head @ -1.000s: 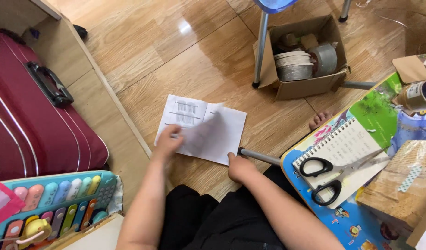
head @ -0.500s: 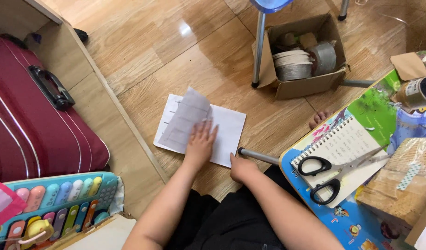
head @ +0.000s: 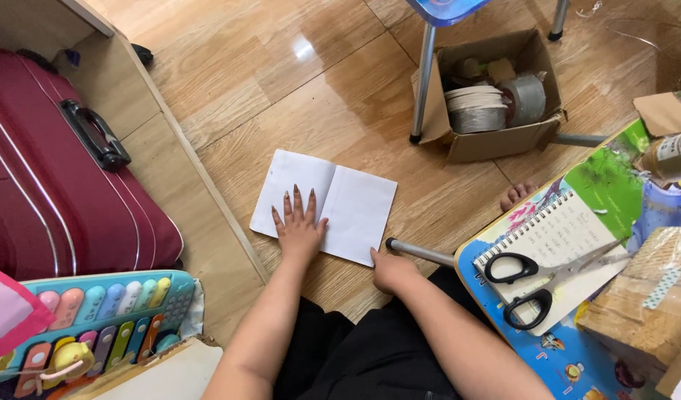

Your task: Cutting thin strips of tape and applying them to a board, followed by reviewing and checking notes in a notebook.

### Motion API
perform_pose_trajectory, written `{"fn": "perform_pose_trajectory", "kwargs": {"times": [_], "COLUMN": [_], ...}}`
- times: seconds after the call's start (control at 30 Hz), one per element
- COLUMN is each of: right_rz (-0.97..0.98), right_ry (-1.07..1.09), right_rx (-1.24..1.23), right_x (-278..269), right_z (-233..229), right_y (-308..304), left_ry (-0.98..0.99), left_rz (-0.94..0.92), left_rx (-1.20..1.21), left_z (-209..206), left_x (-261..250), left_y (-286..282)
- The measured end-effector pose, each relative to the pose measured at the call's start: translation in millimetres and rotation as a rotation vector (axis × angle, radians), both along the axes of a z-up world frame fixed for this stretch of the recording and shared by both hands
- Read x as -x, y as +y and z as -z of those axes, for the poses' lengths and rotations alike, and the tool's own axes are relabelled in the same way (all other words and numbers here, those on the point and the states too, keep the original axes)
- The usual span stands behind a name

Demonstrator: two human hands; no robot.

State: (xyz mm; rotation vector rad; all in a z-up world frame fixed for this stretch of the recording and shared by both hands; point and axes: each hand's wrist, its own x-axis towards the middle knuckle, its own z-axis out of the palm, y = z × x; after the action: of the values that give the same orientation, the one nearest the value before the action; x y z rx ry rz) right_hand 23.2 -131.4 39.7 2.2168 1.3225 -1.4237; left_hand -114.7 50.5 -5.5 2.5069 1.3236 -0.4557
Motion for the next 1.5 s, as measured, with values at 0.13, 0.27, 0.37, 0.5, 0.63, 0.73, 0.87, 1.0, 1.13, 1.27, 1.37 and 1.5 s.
{"fn": "perform_pose_trajectory", "kwargs": {"times": [0.13, 0.27, 0.37, 0.5, 0.63, 0.73, 0.87, 1.0, 1.13, 1.27, 1.37, 1.5], "right_rz": [-0.001, 0.017, 0.026, 0.024, 0.024, 0.026, 0.034, 0.018, 0.011, 0.04, 0.027, 0.03], "right_ry": [-0.008, -0.013, -0.014, -0.022, -0.018, -0.018, -0.014, -0.017, -0.027, -0.003, 0.008, 0.001], "right_rx": [0.012, -0.002, -0.001, -0.006, -0.004, -0.007, -0.015, -0.012, -0.009, -0.021, -0.002, 0.012], "right_x": [0.3, 0.2, -0.9, 1.8, 4.1, 3.5, 3.8, 3.5, 3.2, 3.5, 4.8, 6.9], "right_z": [16.5, 21.8, 19.1, 13.6, 8.1, 7.8, 12.9, 12.5, 3.2, -15.5, -33.4, -26.2], "right_y": [-0.4, 1.4, 3.6, 3.5, 2.6, 4.2, 3.4, 3.2, 7.6, 10.3, 9.6, 7.8], "left_ry": [-0.334, -0.303, -0.271, -0.216, -0.212, -0.197, -0.2, -0.252, -0.275, -0.18, -0.209, -0.206], "left_rz": [-0.166, -0.487, -0.505, -0.481, -0.47, -0.53, -0.567, -0.556, -0.561, -0.355, -0.136, -0.047], "left_rx": [-0.281, -0.125, -0.047, 0.017, 0.037, 0.091, 0.061, 0.053, 0.031, -0.255, -0.541, -0.669], "left_z": [15.6, 11.9, 42.1, 23.3, -8.5, 10.6, -3.0, 7.5, -6.9, -18.0, 2.4, 16.3], "left_x": [20.7, 46.8, 58.7, 52.8, 47.0, 46.8, 41.0, 50.1, 46.5, 40.1, 45.6, 49.5], "left_y": [26.7, 73.6, 99.7, 96.5, 92.1, 107.1, 110.2, 118.4, 118.3, 99.0, 96.7, 106.2]}}
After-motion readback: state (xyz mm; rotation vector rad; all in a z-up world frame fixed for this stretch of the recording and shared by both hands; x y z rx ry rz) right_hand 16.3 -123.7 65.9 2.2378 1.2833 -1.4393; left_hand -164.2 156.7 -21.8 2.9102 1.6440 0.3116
